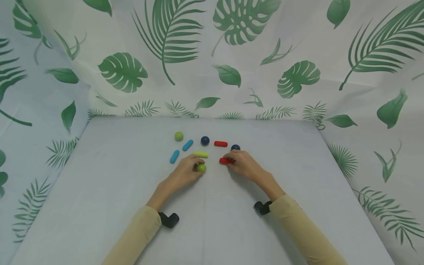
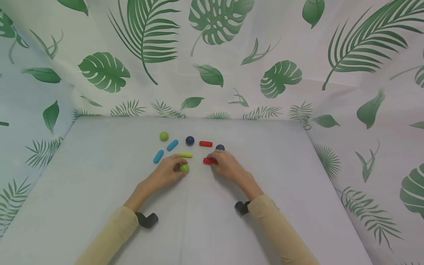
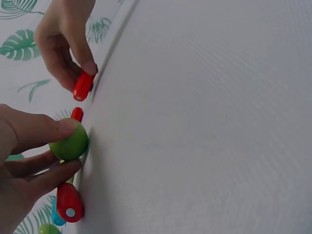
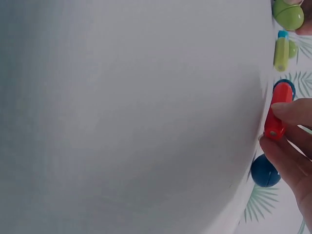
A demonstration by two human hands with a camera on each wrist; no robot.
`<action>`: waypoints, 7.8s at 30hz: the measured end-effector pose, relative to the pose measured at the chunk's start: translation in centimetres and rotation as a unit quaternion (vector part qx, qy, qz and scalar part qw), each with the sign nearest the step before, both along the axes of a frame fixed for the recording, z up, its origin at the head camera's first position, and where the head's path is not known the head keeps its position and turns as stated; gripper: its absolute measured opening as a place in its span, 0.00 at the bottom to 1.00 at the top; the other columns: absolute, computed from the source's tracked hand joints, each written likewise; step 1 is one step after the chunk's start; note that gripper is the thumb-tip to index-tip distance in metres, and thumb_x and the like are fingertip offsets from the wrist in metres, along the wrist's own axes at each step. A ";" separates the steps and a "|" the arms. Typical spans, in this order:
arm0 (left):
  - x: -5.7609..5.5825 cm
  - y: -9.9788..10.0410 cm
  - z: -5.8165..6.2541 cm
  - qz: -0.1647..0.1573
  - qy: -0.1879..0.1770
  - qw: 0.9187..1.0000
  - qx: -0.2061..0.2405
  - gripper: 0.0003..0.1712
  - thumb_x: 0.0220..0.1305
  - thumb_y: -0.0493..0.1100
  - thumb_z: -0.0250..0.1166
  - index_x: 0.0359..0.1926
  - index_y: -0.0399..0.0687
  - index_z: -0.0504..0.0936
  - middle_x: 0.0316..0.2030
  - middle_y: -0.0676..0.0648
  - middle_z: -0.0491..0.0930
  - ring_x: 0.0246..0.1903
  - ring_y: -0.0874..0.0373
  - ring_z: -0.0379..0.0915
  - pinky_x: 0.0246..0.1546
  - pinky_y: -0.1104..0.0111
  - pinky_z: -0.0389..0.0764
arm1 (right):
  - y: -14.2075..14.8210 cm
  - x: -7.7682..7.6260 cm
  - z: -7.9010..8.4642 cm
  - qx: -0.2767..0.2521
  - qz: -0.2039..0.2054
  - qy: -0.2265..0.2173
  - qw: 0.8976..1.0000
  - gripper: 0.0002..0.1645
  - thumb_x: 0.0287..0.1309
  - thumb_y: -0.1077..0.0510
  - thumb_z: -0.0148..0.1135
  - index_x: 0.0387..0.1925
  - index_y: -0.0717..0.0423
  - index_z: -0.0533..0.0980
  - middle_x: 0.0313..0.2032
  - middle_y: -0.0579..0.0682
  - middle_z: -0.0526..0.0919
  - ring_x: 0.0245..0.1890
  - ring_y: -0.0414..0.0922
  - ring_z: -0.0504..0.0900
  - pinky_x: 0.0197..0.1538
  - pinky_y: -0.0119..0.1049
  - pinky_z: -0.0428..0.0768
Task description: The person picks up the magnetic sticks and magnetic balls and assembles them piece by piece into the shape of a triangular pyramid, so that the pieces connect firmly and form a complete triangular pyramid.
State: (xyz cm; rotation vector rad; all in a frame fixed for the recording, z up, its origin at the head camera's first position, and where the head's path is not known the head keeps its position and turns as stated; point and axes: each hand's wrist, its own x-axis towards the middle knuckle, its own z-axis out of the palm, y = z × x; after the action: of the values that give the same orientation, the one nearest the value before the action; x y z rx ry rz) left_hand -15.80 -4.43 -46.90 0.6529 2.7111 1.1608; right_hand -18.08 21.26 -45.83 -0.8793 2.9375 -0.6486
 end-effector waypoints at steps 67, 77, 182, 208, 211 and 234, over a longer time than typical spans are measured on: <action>0.4 -0.5 -0.3 -0.001 0.004 1.000 0.025 0.21 0.61 0.31 0.72 0.56 0.34 0.84 0.51 0.40 0.84 0.49 0.50 0.80 0.53 0.59 0.84 | 4.6 -2.3 0.7 -0.115 -0.105 -0.032 0.987 0.17 0.62 0.65 0.70 0.52 0.61 0.83 0.51 0.59 0.84 0.51 0.57 0.83 0.54 0.53 0.85; 0.4 -0.3 -0.3 -0.002 0.004 1.000 0.028 0.21 0.62 0.30 0.71 0.56 0.33 0.84 0.52 0.40 0.84 0.50 0.50 0.80 0.54 0.59 0.84 | 3.8 -2.5 0.2 -0.110 -0.110 -0.111 0.982 0.17 0.62 0.66 0.69 0.53 0.60 0.83 0.54 0.58 0.85 0.55 0.57 0.84 0.56 0.49 0.86; 0.0 -0.7 -0.1 0.043 -0.002 0.999 0.017 0.19 0.65 0.33 0.70 0.56 0.36 0.85 0.47 0.41 0.84 0.42 0.53 0.78 0.47 0.61 0.84 | -4.9 -4.9 -0.9 -0.097 0.031 -0.124 0.987 0.18 0.60 0.63 0.71 0.53 0.59 0.83 0.48 0.53 0.87 0.48 0.48 0.86 0.54 0.38 0.86; -0.2 -0.7 -0.2 0.048 -0.014 0.999 0.014 0.19 0.65 0.33 0.70 0.57 0.38 0.84 0.49 0.41 0.84 0.45 0.52 0.80 0.51 0.61 0.84 | -4.5 -3.7 0.1 -0.056 0.030 -0.069 0.996 0.15 0.58 0.68 0.70 0.47 0.61 0.85 0.43 0.54 0.89 0.45 0.49 0.86 0.53 0.41 0.86; -0.2 -0.6 -0.2 0.045 -0.013 0.999 0.018 0.19 0.65 0.33 0.69 0.57 0.37 0.84 0.49 0.40 0.84 0.45 0.51 0.80 0.51 0.61 0.85 | -3.7 -3.3 0.3 -0.052 0.040 -0.070 0.995 0.15 0.58 0.68 0.71 0.48 0.62 0.85 0.44 0.54 0.89 0.45 0.49 0.86 0.53 0.40 0.87; -0.2 -0.6 0.0 0.042 -0.009 0.999 0.018 0.19 0.65 0.32 0.69 0.57 0.35 0.84 0.50 0.39 0.84 0.45 0.50 0.80 0.51 0.60 0.85 | -4.0 -2.9 0.8 -0.032 0.093 -0.057 0.993 0.14 0.60 0.69 0.69 0.47 0.59 0.86 0.44 0.51 0.90 0.47 0.47 0.86 0.55 0.41 0.85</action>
State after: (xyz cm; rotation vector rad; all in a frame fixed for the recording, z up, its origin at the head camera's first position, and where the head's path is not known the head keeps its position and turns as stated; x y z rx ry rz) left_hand -16.03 -4.99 -46.91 0.5368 2.7332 1.2301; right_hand -21.02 17.22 -45.08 -1.0671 2.7063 -0.7574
